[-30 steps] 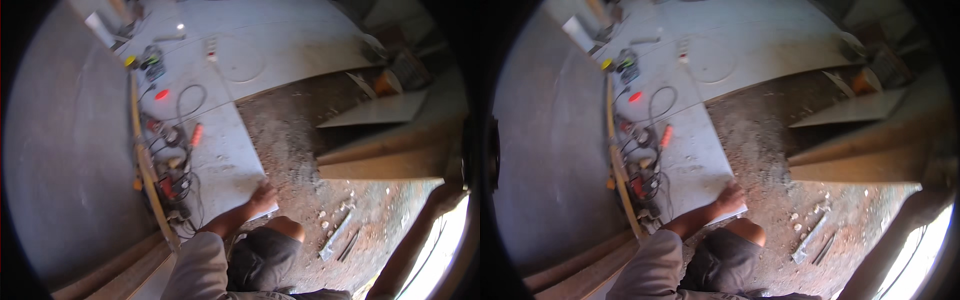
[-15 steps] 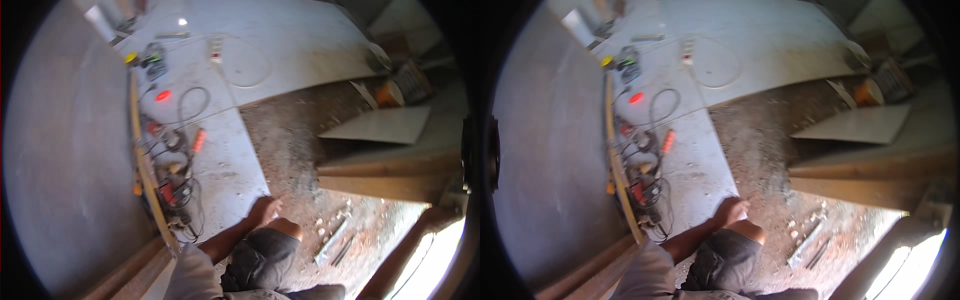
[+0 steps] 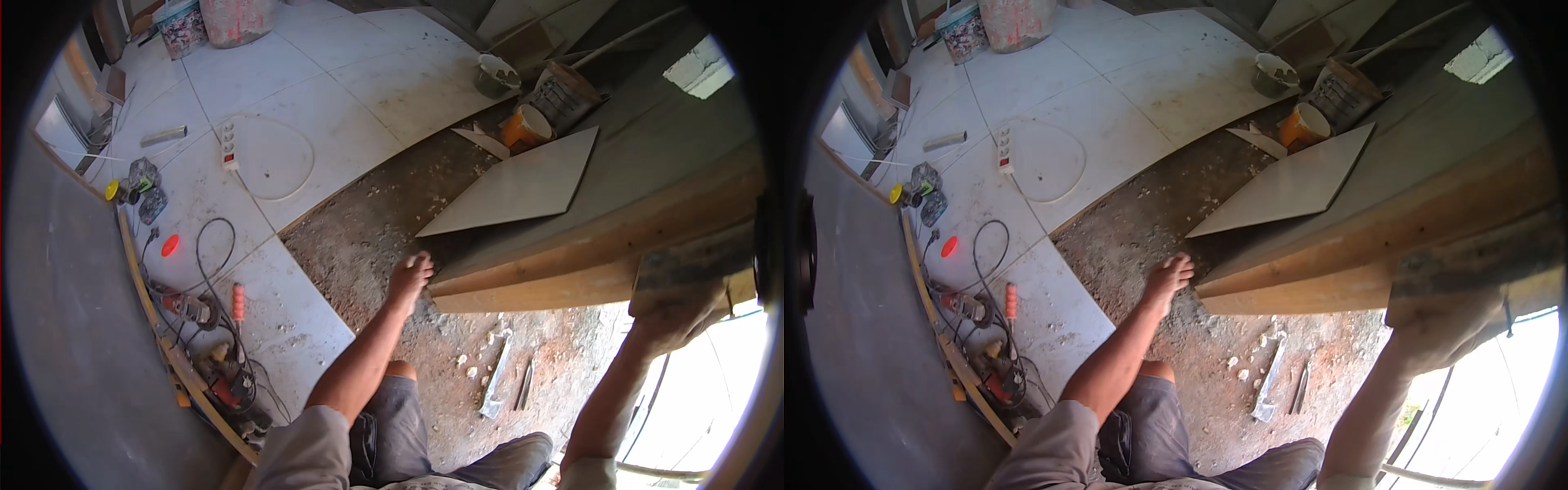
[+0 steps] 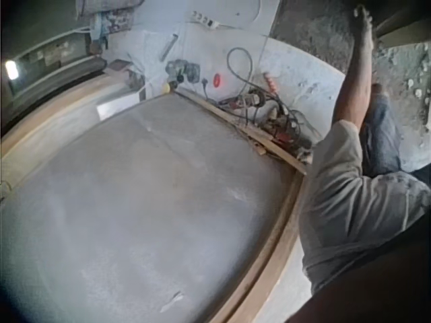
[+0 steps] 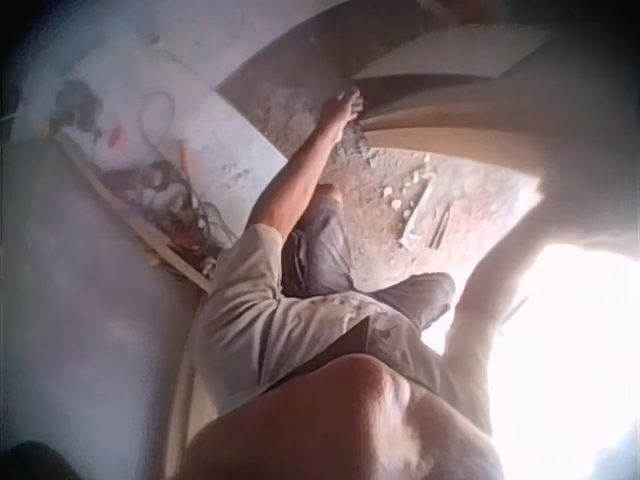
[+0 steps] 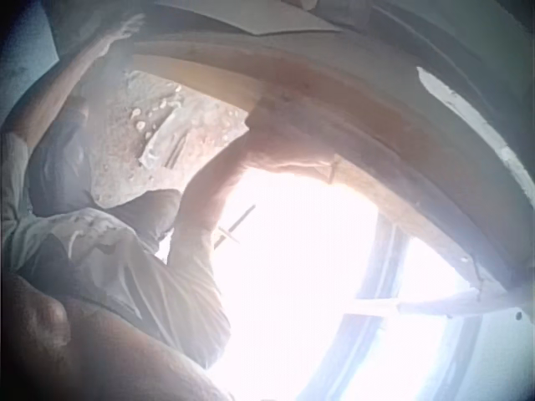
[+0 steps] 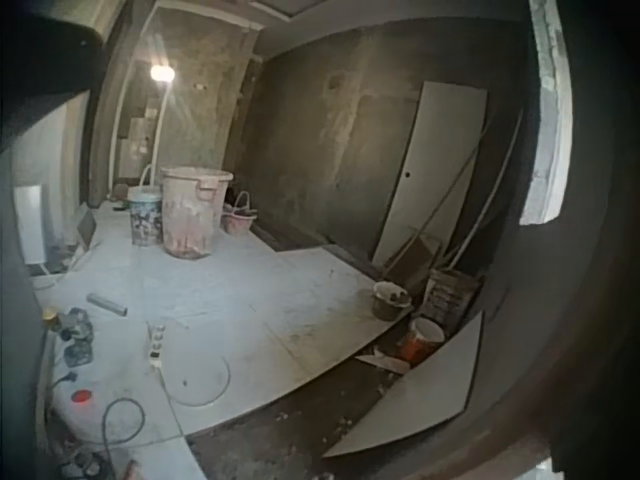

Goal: The person picks up a tile and lays it on the ground, plugs an angle grinder into an extension strip, and cuts the tile with the grinder.

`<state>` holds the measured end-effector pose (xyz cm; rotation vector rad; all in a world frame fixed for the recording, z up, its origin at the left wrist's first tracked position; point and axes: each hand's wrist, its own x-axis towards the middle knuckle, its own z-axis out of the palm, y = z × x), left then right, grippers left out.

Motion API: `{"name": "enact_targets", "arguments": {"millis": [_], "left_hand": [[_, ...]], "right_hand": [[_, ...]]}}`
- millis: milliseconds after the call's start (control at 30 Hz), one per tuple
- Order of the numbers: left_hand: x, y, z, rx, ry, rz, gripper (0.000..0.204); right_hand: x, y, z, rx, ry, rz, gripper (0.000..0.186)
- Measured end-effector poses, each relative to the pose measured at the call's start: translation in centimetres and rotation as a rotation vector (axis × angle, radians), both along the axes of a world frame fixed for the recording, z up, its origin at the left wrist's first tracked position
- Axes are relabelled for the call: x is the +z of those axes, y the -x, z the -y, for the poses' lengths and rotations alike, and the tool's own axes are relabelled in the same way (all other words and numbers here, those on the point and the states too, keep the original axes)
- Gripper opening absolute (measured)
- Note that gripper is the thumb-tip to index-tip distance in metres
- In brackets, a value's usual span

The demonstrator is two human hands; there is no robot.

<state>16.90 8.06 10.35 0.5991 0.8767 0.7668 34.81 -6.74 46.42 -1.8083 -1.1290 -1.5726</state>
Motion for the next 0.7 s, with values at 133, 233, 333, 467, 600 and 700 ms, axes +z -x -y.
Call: {"name": "enact_targets", "arguments": {"millis": [133,233,333,467,600,700], "left_hand": [[3.4,-9.8,-3.1,-0.075,0.216,0.182,0.045],[5.3,-14.9,-5.1,-0.023,0.560,0.423,0.041],[5.8,-17.2,-6.2,0.062,0.613,0.531,0.038],[5.3,-17.6,-5.9,0.081,0.530,0.605,0.030],[5.7,-16.8,-5.5,0.146,0.458,0.644,0.030],[7.6,-16.2,-6.2,0.159,0.636,0.530,0.030]], "right_hand": [[-0.2,-3.0,1.5,0.166,0.112,0.017,0.036],[0.2,-3.9,1.9,0.042,0.120,0.139,0.036],[0.5,-3.8,1.3,0.030,0.137,0.180,0.038],[0.6,-2.3,0.6,0.057,0.157,0.228,0.042],[0.3,-0.6,0.1,0.217,0.197,0.327,0.047],[-0.1,0.8,0.0,0.039,0.189,0.144,0.052]]}}
